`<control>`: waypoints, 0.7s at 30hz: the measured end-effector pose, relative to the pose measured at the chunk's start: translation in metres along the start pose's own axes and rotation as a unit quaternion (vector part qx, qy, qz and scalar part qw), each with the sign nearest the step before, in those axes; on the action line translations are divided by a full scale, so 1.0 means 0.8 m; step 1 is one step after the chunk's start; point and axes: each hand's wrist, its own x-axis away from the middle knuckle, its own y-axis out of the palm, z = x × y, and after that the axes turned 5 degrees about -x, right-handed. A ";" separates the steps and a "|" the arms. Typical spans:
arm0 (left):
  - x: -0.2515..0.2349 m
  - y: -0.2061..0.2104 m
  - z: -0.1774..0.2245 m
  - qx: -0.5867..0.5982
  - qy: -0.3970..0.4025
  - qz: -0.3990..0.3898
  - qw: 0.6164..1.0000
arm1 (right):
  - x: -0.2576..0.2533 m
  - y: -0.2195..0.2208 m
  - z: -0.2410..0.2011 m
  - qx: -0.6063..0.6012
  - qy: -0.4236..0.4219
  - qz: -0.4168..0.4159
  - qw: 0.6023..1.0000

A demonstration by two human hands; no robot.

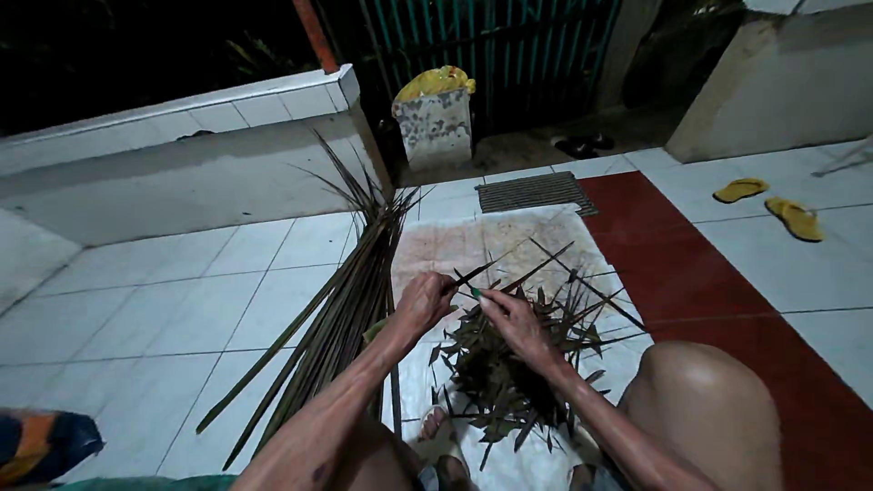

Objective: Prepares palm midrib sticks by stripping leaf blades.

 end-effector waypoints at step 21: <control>0.004 0.013 0.039 -0.093 -0.037 0.027 0.995 | 0.001 0.012 -0.016 0.072 0.066 0.083 0.992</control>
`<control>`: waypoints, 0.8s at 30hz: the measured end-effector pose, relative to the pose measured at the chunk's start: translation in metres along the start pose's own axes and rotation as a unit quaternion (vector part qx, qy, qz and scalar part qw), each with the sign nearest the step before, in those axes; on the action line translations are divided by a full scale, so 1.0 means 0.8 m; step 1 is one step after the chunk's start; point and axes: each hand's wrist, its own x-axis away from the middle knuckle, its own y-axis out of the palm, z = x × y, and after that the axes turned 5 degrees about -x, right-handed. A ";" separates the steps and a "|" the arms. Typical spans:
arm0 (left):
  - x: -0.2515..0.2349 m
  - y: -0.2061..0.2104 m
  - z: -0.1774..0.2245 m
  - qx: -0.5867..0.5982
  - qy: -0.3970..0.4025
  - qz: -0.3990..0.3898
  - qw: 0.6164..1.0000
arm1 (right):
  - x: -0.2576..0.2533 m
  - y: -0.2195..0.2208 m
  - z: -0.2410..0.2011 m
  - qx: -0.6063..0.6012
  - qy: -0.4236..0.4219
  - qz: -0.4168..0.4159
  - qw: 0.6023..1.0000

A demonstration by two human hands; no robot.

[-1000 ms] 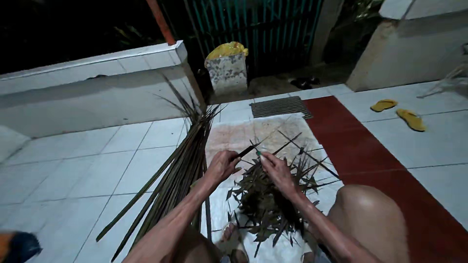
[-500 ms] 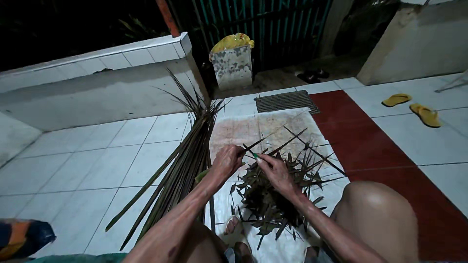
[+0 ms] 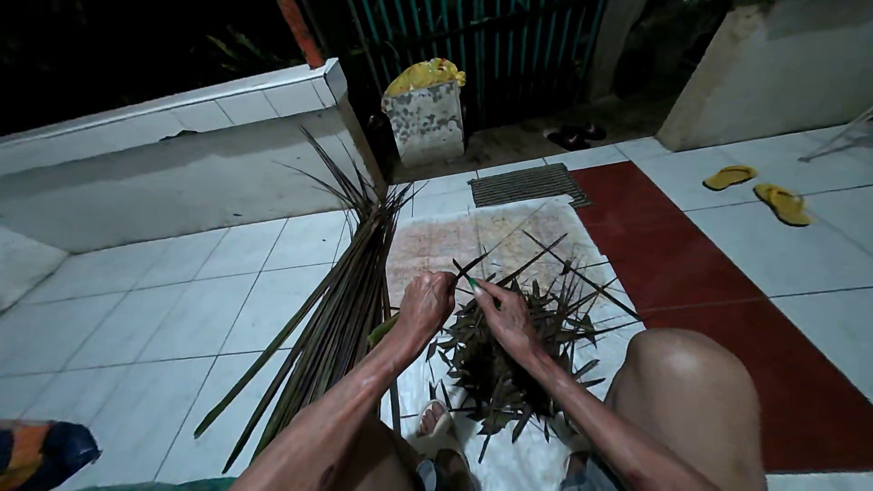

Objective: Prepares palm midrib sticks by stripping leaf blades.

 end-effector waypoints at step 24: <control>0.009 0.002 0.008 0.022 0.012 0.000 1.000 | -0.009 -0.002 0.022 0.022 0.023 0.036 0.999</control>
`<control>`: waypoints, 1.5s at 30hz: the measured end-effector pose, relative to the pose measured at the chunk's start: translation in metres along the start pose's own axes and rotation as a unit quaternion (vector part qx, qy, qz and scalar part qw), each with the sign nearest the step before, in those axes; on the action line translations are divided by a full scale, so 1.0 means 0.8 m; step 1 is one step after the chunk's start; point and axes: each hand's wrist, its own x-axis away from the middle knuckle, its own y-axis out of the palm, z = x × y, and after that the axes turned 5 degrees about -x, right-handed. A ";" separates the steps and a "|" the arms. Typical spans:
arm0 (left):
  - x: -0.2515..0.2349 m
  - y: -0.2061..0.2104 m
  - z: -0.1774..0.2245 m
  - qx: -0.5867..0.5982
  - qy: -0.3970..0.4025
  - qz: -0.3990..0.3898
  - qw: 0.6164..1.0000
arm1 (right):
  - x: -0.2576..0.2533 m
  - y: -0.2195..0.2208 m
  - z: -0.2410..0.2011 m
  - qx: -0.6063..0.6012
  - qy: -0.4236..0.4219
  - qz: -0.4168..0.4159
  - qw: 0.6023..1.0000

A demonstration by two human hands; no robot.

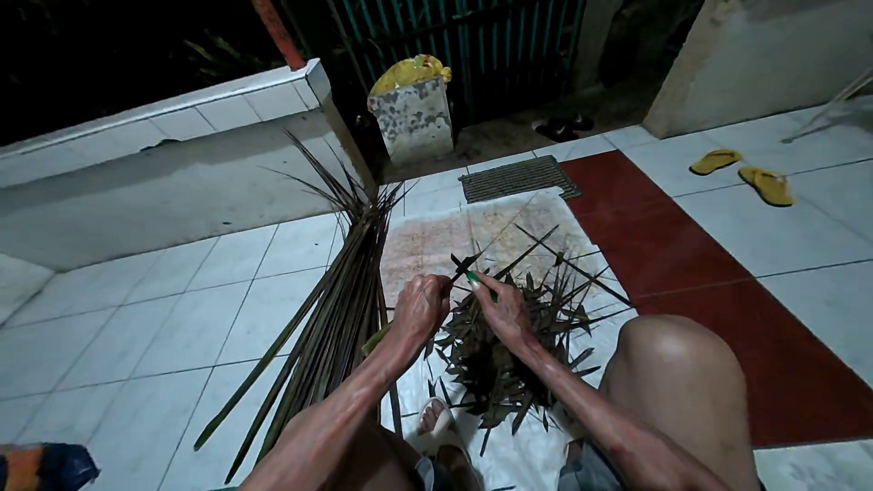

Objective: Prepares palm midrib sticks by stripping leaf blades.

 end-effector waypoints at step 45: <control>0.019 -0.011 -0.001 -0.042 -0.002 -0.008 0.999 | -0.027 -0.046 0.031 0.018 0.024 0.069 0.997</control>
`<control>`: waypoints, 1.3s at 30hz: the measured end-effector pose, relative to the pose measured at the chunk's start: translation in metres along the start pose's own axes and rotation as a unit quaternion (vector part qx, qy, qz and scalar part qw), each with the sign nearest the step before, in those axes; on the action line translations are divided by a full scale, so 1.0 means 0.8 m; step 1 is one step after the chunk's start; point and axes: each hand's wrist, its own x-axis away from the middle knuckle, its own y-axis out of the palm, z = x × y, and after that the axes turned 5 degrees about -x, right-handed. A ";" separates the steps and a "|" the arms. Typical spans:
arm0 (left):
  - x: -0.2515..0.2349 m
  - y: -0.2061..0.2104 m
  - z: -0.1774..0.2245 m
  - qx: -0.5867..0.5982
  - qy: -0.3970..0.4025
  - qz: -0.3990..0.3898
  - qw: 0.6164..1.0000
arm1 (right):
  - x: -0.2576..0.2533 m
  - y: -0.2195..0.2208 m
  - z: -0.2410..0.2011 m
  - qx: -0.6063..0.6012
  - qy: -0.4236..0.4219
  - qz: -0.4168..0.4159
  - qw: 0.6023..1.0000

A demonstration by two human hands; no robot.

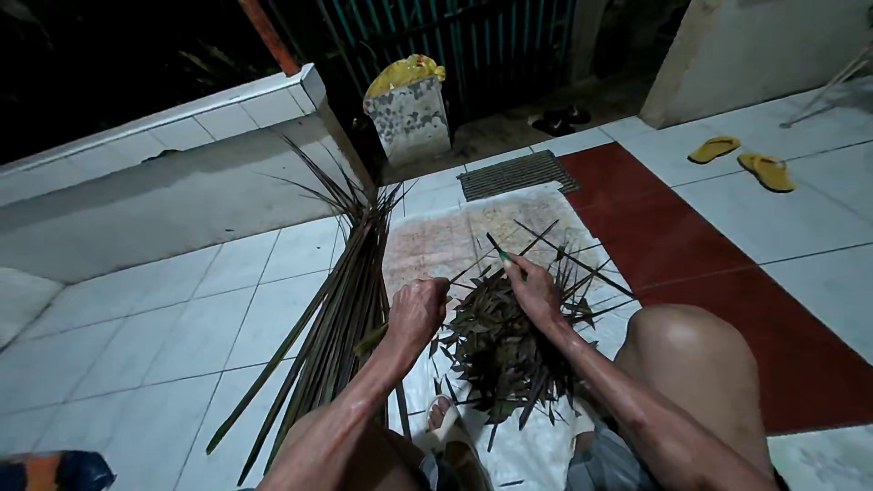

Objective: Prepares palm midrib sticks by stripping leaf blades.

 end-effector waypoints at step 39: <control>0.000 -0.014 -0.037 0.445 -0.025 -0.122 0.887 | 0.001 -0.010 0.000 -0.026 -0.068 0.007 0.997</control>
